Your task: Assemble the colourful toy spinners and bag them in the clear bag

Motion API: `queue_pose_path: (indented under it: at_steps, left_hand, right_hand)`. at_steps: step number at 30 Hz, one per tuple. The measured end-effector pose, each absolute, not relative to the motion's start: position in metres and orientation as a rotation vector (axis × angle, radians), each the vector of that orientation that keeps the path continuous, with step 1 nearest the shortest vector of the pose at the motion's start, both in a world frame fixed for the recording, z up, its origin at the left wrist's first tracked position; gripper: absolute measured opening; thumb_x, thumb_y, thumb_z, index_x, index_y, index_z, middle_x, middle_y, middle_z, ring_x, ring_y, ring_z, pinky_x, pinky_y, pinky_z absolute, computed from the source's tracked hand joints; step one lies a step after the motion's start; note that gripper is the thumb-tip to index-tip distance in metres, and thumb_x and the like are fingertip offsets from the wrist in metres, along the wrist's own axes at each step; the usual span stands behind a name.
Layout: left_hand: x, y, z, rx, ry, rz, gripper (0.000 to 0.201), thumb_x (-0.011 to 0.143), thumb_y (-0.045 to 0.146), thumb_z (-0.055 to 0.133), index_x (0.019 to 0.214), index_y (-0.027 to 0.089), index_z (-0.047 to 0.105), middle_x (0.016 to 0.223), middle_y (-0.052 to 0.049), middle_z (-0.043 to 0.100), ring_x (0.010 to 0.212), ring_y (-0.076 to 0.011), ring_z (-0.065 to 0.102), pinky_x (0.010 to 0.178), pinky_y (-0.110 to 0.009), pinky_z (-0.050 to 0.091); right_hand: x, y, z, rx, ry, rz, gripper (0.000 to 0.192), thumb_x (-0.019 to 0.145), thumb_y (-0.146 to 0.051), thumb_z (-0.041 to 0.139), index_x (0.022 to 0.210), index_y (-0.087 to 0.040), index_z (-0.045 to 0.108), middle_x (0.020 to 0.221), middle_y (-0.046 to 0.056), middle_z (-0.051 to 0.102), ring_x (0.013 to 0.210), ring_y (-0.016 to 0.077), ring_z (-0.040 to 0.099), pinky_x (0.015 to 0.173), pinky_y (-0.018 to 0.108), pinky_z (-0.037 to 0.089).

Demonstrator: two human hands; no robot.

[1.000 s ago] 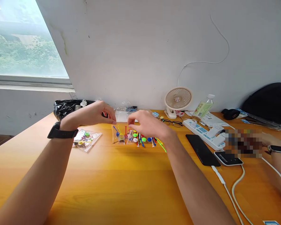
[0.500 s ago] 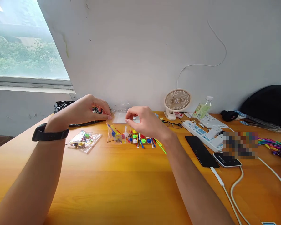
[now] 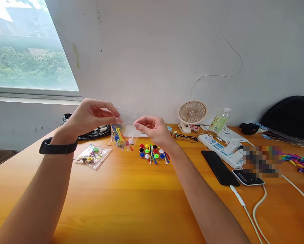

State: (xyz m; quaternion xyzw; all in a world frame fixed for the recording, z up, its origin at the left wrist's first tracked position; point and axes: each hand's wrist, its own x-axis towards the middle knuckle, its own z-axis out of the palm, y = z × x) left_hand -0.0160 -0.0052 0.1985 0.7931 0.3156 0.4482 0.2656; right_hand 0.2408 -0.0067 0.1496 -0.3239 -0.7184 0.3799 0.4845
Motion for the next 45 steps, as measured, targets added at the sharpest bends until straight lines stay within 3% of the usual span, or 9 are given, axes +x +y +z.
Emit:
queue_pose_path:
  at_steps: [5,9,13,21,30,35,39,42,45]
  left_hand:
    - [-0.02,0.0,0.194,2.126,0.848,1.263,0.062,0.079,0.036,0.087,0.134,0.017,0.066,0.087,-0.005,0.077,0.085,-0.0204,0.078,0.081,-0.031,0.066]
    - [-0.02,0.012,0.183,2.08,0.839,1.195,0.035,0.081,0.041,0.085,0.102,0.014,0.077,0.09,-0.01,0.08,0.087,-0.0223,0.079,0.079,-0.031,0.066]
    - [-0.018,0.021,0.173,1.983,0.736,1.17,0.031,0.077,0.04,0.089,0.089,0.014,0.078,0.087,-0.01,0.08,0.084,-0.022,0.079,0.076,-0.03,0.066]
    - [-0.01,0.025,0.168,1.953,0.663,1.153,0.018,0.08,0.03,0.087,0.09,0.016,0.082,0.088,-0.009,0.081,0.084,-0.0205,0.078,0.081,-0.03,0.065]
    - [0.001,0.016,0.173,1.997,0.705,1.207,0.01,0.083,0.023,0.077,0.086,0.017,0.084,0.093,-0.008,0.08,0.089,-0.0187,0.075,0.085,-0.029,0.061]
    - [0.014,0.017,0.17,1.953,0.785,1.327,0.027,0.077,0.038,0.088,0.08,0.013,0.079,0.081,-0.009,0.077,0.076,-0.0182,0.072,0.071,-0.028,0.059]
    - [0.021,0.015,0.17,1.833,0.73,1.38,0.041,0.065,0.037,0.098,0.088,0.014,0.074,0.083,-0.006,0.075,0.074,-0.0158,0.071,0.07,-0.027,0.06]
    - [0.024,0.011,0.173,1.884,0.719,1.231,0.042,0.076,0.04,0.091,0.107,0.016,0.076,0.095,-0.007,0.077,0.082,-0.0153,0.071,0.075,-0.025,0.059]
    - [0.026,0.008,0.173,1.992,0.767,1.068,0.034,0.09,0.047,0.078,0.101,0.015,0.08,0.096,-0.009,0.078,0.085,-0.016,0.071,0.076,-0.024,0.057]
  right_hand:
    - [0.245,-0.008,0.155,-0.782,-1.703,0.859,0.031,0.086,-0.053,0.08,0.094,-0.022,0.081,0.087,0.004,0.075,0.084,0.0164,0.068,0.08,0.031,0.057]
    - [0.251,-0.008,0.158,-0.712,-1.682,0.862,0.023,0.09,-0.046,0.079,0.099,-0.025,0.083,0.085,0.002,0.076,0.08,0.0146,0.067,0.076,0.029,0.055]
    - [0.259,-0.002,0.155,-0.663,-1.655,0.876,0.023,0.087,-0.043,0.082,0.105,-0.028,0.083,0.082,0.002,0.076,0.079,0.0157,0.067,0.073,0.03,0.055]
    - [0.276,0.008,0.147,-0.618,-1.617,0.996,0.006,0.087,-0.031,0.079,0.09,-0.029,0.085,0.084,0.003,0.077,0.083,0.0187,0.07,0.074,0.032,0.055]
    - [0.276,0.007,0.152,-0.582,-1.598,0.962,0.017,0.084,-0.022,0.069,0.075,-0.023,0.083,0.077,0.004,0.075,0.074,0.0177,0.065,0.073,0.033,0.054]
    - [0.274,0.004,0.154,-0.675,-1.617,0.796,0.018,0.081,-0.038,0.084,0.079,-0.021,0.079,0.079,0.003,0.073,0.074,0.017,0.064,0.071,0.032,0.054]
    - [0.274,0.006,0.154,-0.675,-1.6,0.787,0.035,0.071,-0.041,0.094,0.094,-0.023,0.074,0.083,0.001,0.071,0.08,0.0166,0.066,0.077,0.03,0.057]
    - [0.274,0.006,0.155,-0.679,-1.634,0.808,0.043,0.073,-0.042,0.093,0.107,-0.025,0.073,0.084,0.0,0.07,0.083,0.0169,0.066,0.081,0.031,0.058]
    - [0.273,0.002,0.157,-0.693,-1.685,0.806,0.04,0.076,-0.043,0.091,0.108,-0.024,0.074,0.085,0.001,0.07,0.084,0.0174,0.066,0.082,0.032,0.058]
